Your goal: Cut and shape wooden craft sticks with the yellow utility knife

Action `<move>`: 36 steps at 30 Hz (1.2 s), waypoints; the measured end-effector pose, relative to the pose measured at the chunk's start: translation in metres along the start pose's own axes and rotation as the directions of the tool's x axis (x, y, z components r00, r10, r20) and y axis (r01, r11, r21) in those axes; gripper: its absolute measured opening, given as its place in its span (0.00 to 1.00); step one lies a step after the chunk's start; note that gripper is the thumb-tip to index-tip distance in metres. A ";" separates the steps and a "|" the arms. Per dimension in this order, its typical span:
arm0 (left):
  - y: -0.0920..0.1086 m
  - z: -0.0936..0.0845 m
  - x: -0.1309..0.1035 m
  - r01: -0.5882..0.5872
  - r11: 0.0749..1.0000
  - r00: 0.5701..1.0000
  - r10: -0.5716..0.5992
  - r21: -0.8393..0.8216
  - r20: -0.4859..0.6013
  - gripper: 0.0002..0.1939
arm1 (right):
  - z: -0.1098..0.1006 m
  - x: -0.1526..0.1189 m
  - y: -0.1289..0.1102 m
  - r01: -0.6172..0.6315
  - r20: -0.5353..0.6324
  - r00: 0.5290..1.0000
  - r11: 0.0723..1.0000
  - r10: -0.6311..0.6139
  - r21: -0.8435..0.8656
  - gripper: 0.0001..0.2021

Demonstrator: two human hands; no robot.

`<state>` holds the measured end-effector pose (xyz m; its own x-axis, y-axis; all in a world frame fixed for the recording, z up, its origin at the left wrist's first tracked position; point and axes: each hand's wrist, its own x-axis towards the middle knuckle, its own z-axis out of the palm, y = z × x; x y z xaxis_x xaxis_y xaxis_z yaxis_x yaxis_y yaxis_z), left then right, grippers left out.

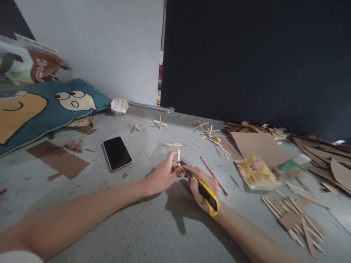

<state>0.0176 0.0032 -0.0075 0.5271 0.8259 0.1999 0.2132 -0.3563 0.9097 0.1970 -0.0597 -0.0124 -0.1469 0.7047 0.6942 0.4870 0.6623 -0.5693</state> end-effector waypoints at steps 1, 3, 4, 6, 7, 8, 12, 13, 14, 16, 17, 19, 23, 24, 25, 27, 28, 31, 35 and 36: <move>0.001 -0.001 -0.001 -0.022 0.999 1.000 0.021 0.038 0.005 0.21 | 0.000 0.000 0.001 0.001 -0.011 1.000 1.000 -0.001 0.001 0.14; 0.003 -0.002 -0.002 -0.046 0.996 0.999 0.044 0.079 0.019 0.21 | -0.001 -0.002 0.003 -0.022 -0.036 0.999 1.000 0.022 0.001 0.14; 0.003 -0.003 -0.003 -0.051 0.995 0.999 0.050 0.088 0.004 0.21 | -0.001 -0.002 0.004 -0.043 -0.052 0.998 0.999 0.043 0.002 0.14; 0.001 -0.005 -0.003 -0.049 0.992 0.995 0.059 0.113 -0.085 0.21 | -0.002 -0.003 0.006 -0.103 -0.078 0.992 0.995 0.103 0.006 0.15; 0.000 -0.007 -0.002 -0.038 0.991 0.987 0.058 0.130 -0.152 0.21 | -0.003 -0.002 0.008 -0.135 -0.085 0.987 0.991 0.136 0.011 0.16; -0.002 -0.009 0.000 -0.023 0.989 0.975 0.054 0.147 -0.215 0.21 | -0.004 -0.002 0.011 -0.168 -0.088 0.982 0.986 0.169 0.020 0.18; -0.011 -0.013 0.011 0.100 0.989 0.943 -0.059 0.109 -0.328 0.19 | -0.009 0.007 0.023 -0.300 -0.175 0.932 0.946 0.318 0.120 0.19; -0.013 -0.014 0.013 0.137 0.988 0.935 -0.104 0.075 -0.338 0.18 | -0.009 0.010 0.025 -0.326 -0.205 0.910 0.927 0.361 0.185 0.17; -0.014 -0.014 0.016 0.169 0.985 0.926 -0.144 0.041 -0.348 0.17 | -0.009 0.014 0.027 -0.343 -0.209 0.890 0.897 0.405 0.277 0.14; -0.016 -0.014 0.019 0.212 0.977 0.912 -0.203 -0.014 -0.357 0.14 | -0.008 0.022 0.027 -0.367 -0.146 0.848 0.763 0.510 0.533 0.07; -0.017 -0.013 0.020 0.219 0.975 0.907 -0.216 -0.034 -0.361 0.13 | -0.007 0.027 0.025 -0.354 -0.117 0.832 0.680 0.543 0.643 0.05; -0.017 -0.012 0.021 0.221 0.974 0.903 -0.224 -0.052 -0.366 0.12 | -0.006 0.035 0.020 -0.308 -0.116 0.813 0.590 0.570 0.746 0.05; -0.016 -0.012 0.020 0.233 0.971 0.904 -0.234 -0.046 -0.359 0.11 | -0.001 0.049 0.013 -0.276 -0.171 0.803 0.610 0.571 0.743 0.11; -0.016 -0.011 0.020 0.234 0.971 0.903 -0.233 -0.041 -0.360 0.11 | 0.001 0.052 0.014 -0.277 -0.190 0.794 0.622 0.577 0.732 0.14; -0.016 -0.011 0.021 0.232 0.972 0.903 -0.229 -0.036 -0.364 0.12 | 0.003 0.056 0.016 -0.280 -0.203 0.782 0.624 0.589 0.730 0.19; -0.016 -0.011 0.021 0.228 0.973 0.901 -0.221 -0.025 -0.373 0.12 | 0.008 0.063 0.023 -0.303 -0.192 0.780 0.629 0.595 0.716 0.28; -0.016 -0.011 0.022 0.226 0.974 0.901 -0.217 -0.022 -0.376 0.13 | 0.010 0.067 0.027 -0.309 -0.187 0.791 0.644 0.583 0.700 0.31; -0.018 -0.011 0.023 0.223 0.974 0.899 -0.217 -0.028 -0.381 0.14 | 0.014 0.077 0.039 -0.344 -0.046 0.866 0.662 0.497 0.666 0.32; -0.019 -0.010 0.023 0.229 0.973 0.898 -0.226 -0.039 -0.377 0.14 | 0.019 0.081 0.047 -0.358 0.063 0.890 0.606 0.452 0.711 0.35; -0.018 -0.010 0.023 0.223 0.974 0.899 -0.219 -0.034 -0.380 0.14 | 0.021 0.081 0.049 -0.346 0.051 0.889 0.594 0.455 0.727 0.35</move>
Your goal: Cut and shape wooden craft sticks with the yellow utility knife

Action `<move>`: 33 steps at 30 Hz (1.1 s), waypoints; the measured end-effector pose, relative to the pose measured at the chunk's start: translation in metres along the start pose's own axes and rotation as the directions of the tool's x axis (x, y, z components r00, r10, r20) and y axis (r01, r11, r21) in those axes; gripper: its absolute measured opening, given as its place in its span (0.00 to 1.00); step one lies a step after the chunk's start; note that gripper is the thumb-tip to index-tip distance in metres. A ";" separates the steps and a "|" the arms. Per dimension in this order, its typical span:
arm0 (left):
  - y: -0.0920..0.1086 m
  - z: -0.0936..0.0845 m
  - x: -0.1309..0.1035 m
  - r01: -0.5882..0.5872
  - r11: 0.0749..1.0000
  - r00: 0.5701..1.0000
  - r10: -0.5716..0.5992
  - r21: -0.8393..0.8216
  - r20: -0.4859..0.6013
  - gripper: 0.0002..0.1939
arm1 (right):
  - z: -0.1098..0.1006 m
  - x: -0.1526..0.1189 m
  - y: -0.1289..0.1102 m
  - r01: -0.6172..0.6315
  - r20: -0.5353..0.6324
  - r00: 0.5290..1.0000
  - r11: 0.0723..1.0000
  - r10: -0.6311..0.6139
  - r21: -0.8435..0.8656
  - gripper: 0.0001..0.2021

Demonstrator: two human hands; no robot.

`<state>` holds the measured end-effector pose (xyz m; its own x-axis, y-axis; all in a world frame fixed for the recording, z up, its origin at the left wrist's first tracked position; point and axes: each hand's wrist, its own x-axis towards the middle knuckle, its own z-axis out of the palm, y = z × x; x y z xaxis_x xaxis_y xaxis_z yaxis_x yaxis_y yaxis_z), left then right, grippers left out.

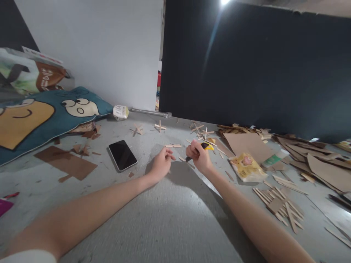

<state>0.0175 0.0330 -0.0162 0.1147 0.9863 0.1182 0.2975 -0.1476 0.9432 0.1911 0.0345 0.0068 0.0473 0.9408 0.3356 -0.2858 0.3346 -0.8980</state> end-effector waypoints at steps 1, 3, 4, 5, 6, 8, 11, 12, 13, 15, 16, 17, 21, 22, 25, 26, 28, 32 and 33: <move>0.000 0.000 0.000 -0.012 1.000 1.000 0.012 0.003 -0.005 0.14 | 0.000 -0.001 0.002 0.008 -0.016 1.000 1.000 -0.008 0.024 0.35; 0.000 -0.001 -0.001 -0.035 0.999 0.999 0.036 0.011 -0.015 0.14 | 0.001 -0.003 0.007 0.021 -0.053 0.998 0.998 -0.018 0.065 0.35; 0.001 -0.001 -0.001 -0.042 0.999 0.999 0.042 0.012 -0.017 0.14 | 0.002 -0.004 0.009 0.024 -0.068 0.997 0.996 -0.019 0.081 0.35; 0.001 -0.002 -0.002 -0.042 0.999 0.999 0.042 0.010 -0.015 0.14 | 0.002 -0.005 0.010 0.023 -0.078 0.997 0.995 -0.015 0.095 0.34; 0.002 -0.002 -0.002 -0.036 0.999 0.999 0.036 0.006 -0.010 0.14 | 0.003 -0.005 0.011 0.019 -0.084 0.996 0.994 -0.010 0.107 0.34; 0.002 -0.002 -0.002 -0.018 1.000 1.000 0.018 -0.006 0.000 0.13 | 0.004 -0.006 0.010 0.008 -0.087 0.996 0.992 0.003 0.127 0.33; 0.003 -0.002 -0.002 -0.011 1.000 1.000 0.011 -0.019 0.002 0.13 | 0.005 -0.005 0.009 -0.002 -0.087 0.996 0.989 0.015 0.145 0.31; 0.003 -0.002 -0.002 -0.011 1.000 1.000 0.011 -0.020 0.001 0.12 | 0.005 -0.005 0.008 -0.006 -0.085 0.996 0.989 0.019 0.148 0.31; 0.003 -0.002 -0.002 -0.009 1.000 1.000 0.009 -0.020 0.002 0.12 | 0.005 -0.005 0.007 -0.012 -0.080 0.997 0.989 0.024 0.148 0.31; 0.004 -0.003 -0.002 0.001 1.000 1.000 -0.001 -0.014 0.008 0.12 | 0.004 -0.005 0.006 -0.019 -0.070 0.997 0.989 0.030 0.149 0.31; 0.004 -0.003 -0.002 0.004 1.000 1.000 -0.004 -0.011 0.011 0.12 | 0.004 -0.005 0.005 -0.019 -0.066 0.997 0.988 0.029 0.150 0.31; 0.004 -0.004 -0.002 0.003 1.000 1.000 -0.003 -0.008 0.013 0.12 | 0.003 -0.004 0.004 -0.015 -0.064 0.998 0.988 0.025 0.153 0.31; 0.002 -0.004 -0.001 0.003 1.000 1.000 -0.003 -0.010 -0.004 0.12 | 0.002 -0.004 0.001 -0.011 -0.053 0.998 0.987 0.020 0.159 0.29; 0.001 -0.003 0.000 0.008 1.000 1.000 -0.008 -0.016 -0.020 0.13 | 0.002 -0.004 0.001 -0.017 -0.047 0.999 0.988 0.025 0.157 0.30; -0.002 -0.003 0.002 0.018 0.999 0.997 -0.021 -0.048 -0.077 0.15 | 0.003 -0.005 -0.001 -0.029 -0.026 0.999 0.989 0.033 0.144 0.30; -0.003 -0.003 0.002 0.017 0.998 0.996 -0.022 -0.056 -0.086 0.16 | 0.003 -0.005 -0.001 -0.031 -0.019 0.999 0.990 0.034 0.141 0.30; -0.004 -0.003 0.003 0.016 0.998 0.996 -0.021 -0.062 -0.091 0.16 | 0.004 -0.006 -0.003 -0.039 -0.002 0.999 0.990 0.040 0.135 0.29; -0.006 -0.003 0.004 0.003 0.998 0.996 -0.009 -0.063 -0.092 0.14 | 0.006 -0.007 -0.003 -0.063 0.030 0.998 0.990 0.060 0.124 0.29; -0.007 -0.003 0.004 0.003 0.998 0.996 -0.009 -0.060 -0.092 0.14 | 0.005 -0.006 -0.003 -0.060 0.031 0.998 0.990 0.057 0.125 0.29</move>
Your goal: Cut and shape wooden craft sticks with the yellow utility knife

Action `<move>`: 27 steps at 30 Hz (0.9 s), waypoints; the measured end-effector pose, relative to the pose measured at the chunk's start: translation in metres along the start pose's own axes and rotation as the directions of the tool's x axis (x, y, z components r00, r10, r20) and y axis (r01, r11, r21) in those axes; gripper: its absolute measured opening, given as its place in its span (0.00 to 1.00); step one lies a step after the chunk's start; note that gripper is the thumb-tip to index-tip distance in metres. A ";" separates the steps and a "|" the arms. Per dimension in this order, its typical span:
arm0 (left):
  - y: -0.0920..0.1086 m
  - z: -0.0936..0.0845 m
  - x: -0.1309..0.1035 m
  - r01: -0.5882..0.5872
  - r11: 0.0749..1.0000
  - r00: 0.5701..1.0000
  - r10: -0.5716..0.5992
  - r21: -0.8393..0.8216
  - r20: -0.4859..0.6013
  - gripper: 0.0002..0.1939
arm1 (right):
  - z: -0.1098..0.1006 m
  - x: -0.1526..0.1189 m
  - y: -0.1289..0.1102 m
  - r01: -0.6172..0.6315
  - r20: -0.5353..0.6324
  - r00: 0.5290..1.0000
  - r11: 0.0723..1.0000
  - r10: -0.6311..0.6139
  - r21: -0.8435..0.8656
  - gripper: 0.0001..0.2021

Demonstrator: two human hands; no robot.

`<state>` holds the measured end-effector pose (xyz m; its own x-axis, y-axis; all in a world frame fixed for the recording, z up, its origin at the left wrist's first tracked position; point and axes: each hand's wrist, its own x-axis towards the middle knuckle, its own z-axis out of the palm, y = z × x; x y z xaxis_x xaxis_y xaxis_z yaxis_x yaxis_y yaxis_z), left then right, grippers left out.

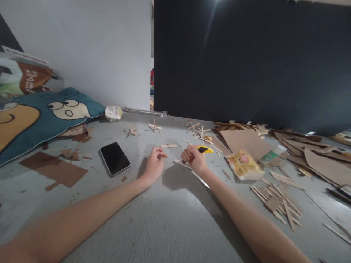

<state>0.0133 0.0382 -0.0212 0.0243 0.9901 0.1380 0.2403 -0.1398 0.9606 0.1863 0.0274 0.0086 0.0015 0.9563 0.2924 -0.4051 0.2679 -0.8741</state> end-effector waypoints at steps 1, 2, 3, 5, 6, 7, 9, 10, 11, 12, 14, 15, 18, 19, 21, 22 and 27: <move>-0.001 0.000 0.000 0.000 1.000 1.000 0.000 0.002 0.001 0.14 | -0.001 0.000 0.000 0.003 0.001 1.000 1.000 -0.003 0.001 0.29; -0.001 0.000 0.000 0.000 1.000 1.000 0.000 0.003 0.001 0.14 | -0.001 0.001 0.000 0.005 0.001 1.000 1.000 -0.005 0.002 0.29; -0.002 0.000 0.000 0.000 1.000 1.000 0.000 0.002 0.002 0.14 | -0.002 0.001 0.000 0.005 0.002 1.000 1.000 -0.005 0.003 0.30; -0.003 0.001 0.001 -0.002 1.000 1.000 0.003 -0.008 0.003 0.15 | -0.003 0.000 0.000 -0.001 0.006 1.000 1.000 0.001 0.001 0.30; -0.003 0.001 0.001 0.000 1.000 1.000 0.000 -0.014 0.001 0.15 | -0.003 0.000 -0.001 -0.002 0.010 1.000 1.000 0.002 0.000 0.30; -0.003 0.001 0.001 0.002 1.000 1.000 -0.002 -0.017 0.001 0.15 | -0.002 -0.001 -0.001 -0.001 0.013 1.000 1.000 0.001 0.000 0.30; -0.003 0.000 0.000 0.004 1.000 1.000 -0.004 -0.014 0.005 0.15 | 0.000 -0.002 -0.001 0.001 0.023 1.000 1.000 -0.001 0.000 0.30; -0.003 0.000 0.000 0.004 1.000 1.000 -0.004 -0.010 0.007 0.15 | 0.002 -0.003 -0.001 0.002 0.028 1.000 1.000 -0.002 0.000 0.30; -0.002 0.000 0.000 0.002 1.000 1.000 -0.002 -0.005 0.007 0.15 | 0.003 -0.004 0.000 -0.001 0.035 0.999 1.000 0.001 -0.002 0.30; -0.002 0.000 0.000 0.001 1.000 1.000 -0.001 -0.001 0.008 0.15 | 0.005 -0.004 0.000 -0.006 0.042 0.999 1.000 0.006 -0.005 0.30; -0.002 0.000 0.000 0.007 1.000 1.000 -0.007 -0.001 0.002 0.15 | 0.006 -0.005 0.002 -0.009 0.053 0.999 1.000 0.010 -0.010 0.30; -0.003 0.000 0.000 0.012 1.000 1.000 -0.012 -0.006 -0.007 0.15 | 0.007 -0.006 0.002 -0.005 0.053 0.999 1.000 0.006 -0.010 0.29; -0.003 0.000 0.000 0.021 0.999 0.999 -0.022 -0.032 -0.029 0.15 | 0.007 -0.007 0.003 0.012 0.045 0.999 1.000 -0.012 -0.013 0.28; -0.003 0.001 0.000 0.022 0.999 0.999 -0.023 -0.039 -0.031 0.15 | 0.007 -0.007 0.004 0.016 0.044 0.999 1.000 -0.015 -0.016 0.28; -0.003 0.001 0.000 0.024 0.999 0.999 -0.025 -0.043 -0.027 0.15 | 0.008 -0.008 0.004 0.018 0.047 0.999 1.000 -0.017 -0.021 0.28; -0.003 0.001 0.000 0.023 0.999 0.999 -0.024 -0.040 -0.025 0.15 | 0.007 -0.008 0.004 0.019 0.051 0.999 1.000 -0.018 -0.022 0.28; -0.001 0.001 -0.001 0.017 0.999 0.999 -0.018 -0.027 -0.029 0.14 | 0.006 -0.008 0.004 0.028 0.059 0.998 1.000 -0.027 -0.012 0.28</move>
<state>0.0139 0.0372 -0.0224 -0.0081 0.9918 0.1279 0.2142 -0.1232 0.9690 0.1793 0.0198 0.0053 -0.0419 0.9402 0.3382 -0.3939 0.2955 -0.8703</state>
